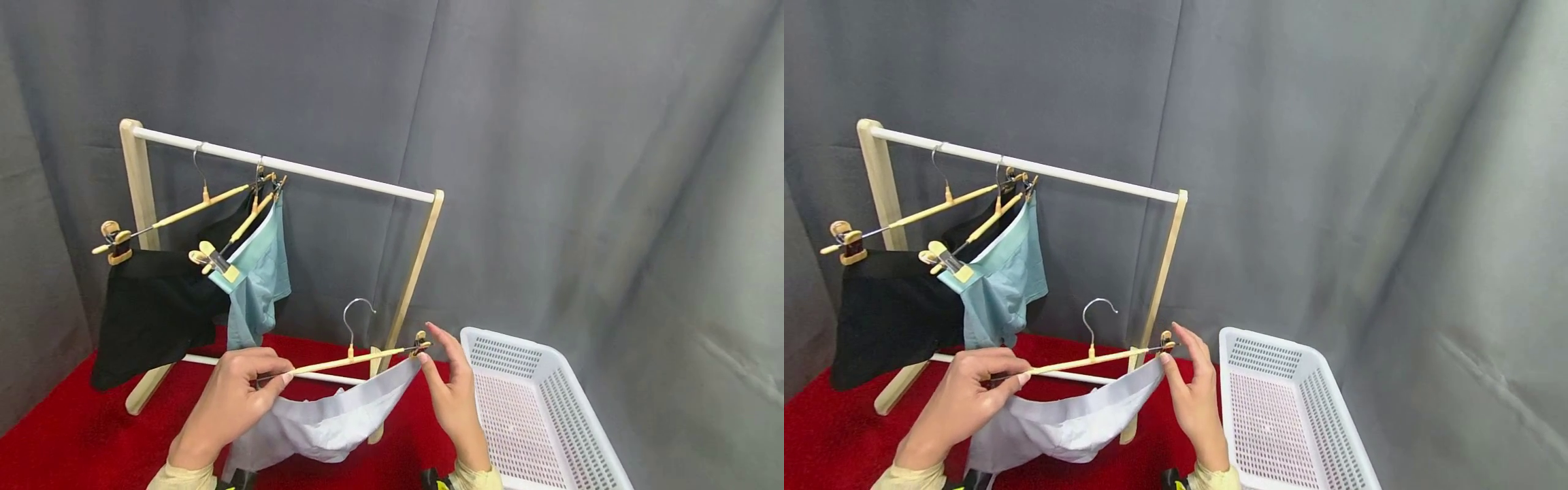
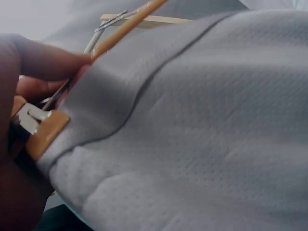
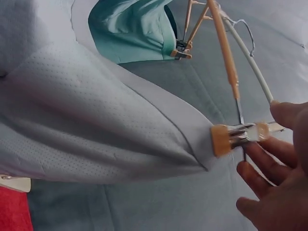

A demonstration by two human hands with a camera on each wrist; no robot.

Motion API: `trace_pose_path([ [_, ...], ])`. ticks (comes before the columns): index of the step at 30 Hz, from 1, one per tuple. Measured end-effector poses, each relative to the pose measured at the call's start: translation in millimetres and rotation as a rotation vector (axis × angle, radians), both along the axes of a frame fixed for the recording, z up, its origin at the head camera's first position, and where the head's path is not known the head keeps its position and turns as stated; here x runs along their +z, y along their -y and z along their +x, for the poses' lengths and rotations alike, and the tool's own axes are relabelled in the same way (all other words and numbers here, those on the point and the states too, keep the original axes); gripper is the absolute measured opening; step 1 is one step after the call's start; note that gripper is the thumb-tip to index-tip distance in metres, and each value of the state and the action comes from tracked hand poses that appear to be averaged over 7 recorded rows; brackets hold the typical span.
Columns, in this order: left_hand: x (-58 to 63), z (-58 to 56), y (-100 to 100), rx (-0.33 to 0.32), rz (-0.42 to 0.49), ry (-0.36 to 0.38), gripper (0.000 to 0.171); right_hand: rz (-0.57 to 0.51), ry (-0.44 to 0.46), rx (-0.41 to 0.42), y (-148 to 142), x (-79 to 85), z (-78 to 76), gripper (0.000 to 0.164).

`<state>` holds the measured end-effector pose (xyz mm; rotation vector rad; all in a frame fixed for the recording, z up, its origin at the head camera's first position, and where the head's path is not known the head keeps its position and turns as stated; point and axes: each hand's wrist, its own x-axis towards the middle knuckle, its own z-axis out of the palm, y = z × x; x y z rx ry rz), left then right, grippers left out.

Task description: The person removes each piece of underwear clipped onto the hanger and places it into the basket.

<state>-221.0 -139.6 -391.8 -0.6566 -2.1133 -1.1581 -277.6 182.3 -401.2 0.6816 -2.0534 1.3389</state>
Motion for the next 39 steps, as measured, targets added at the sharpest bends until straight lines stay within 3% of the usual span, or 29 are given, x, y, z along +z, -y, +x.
trace_pose_path([
  [4, -4.7, -4.7, -2, -0.12, 0.016, 0.023, 0.033, 0.053, -0.033, -0.02, -2, -3.6, 3.7, 0.033],
  [6, -5.2, -6.2, -3, -0.15, 0.026, 0.034, 0.033, 0.072, -0.039, -0.026, -2, -2.9, 3.8, 0.029],
  [14, -3.2, -5.8, -5, -0.173, 0.05, 0.006, 0.028, 0.048, 0.07, 0.006, -16, 0.0, 4.4, 0.025],
  [18, -3.5, -7.7, -8, -0.182, 0.043, 0.006, 0.027, 0.097, 0.094, 0.02, -28, 1.8, 6.5, 0.021],
  [24, -4.3, -8.3, -12, -0.176, 0.047, 0.03, 0.027, 0.205, 0.216, 0.046, -45, 10.5, 14.3, 0.023],
  [26, -6.3, -7.9, -12, -0.169, 0.05, 0.051, 0.026, 0.23, 0.246, 0.049, -47, 11.0, 16.2, 0.022],
  [31, -8.1, -8.5, -14, -0.163, 0.037, 0.102, 0.021, 0.248, 0.212, 0.048, -51, 9.5, 14.6, 0.016],
  [39, -1.9, -7.9, -8, -0.139, -0.017, 0.315, 0.014, 0.184, 0.17, 0.082, -51, 4.9, 6.2, 0.008],
])
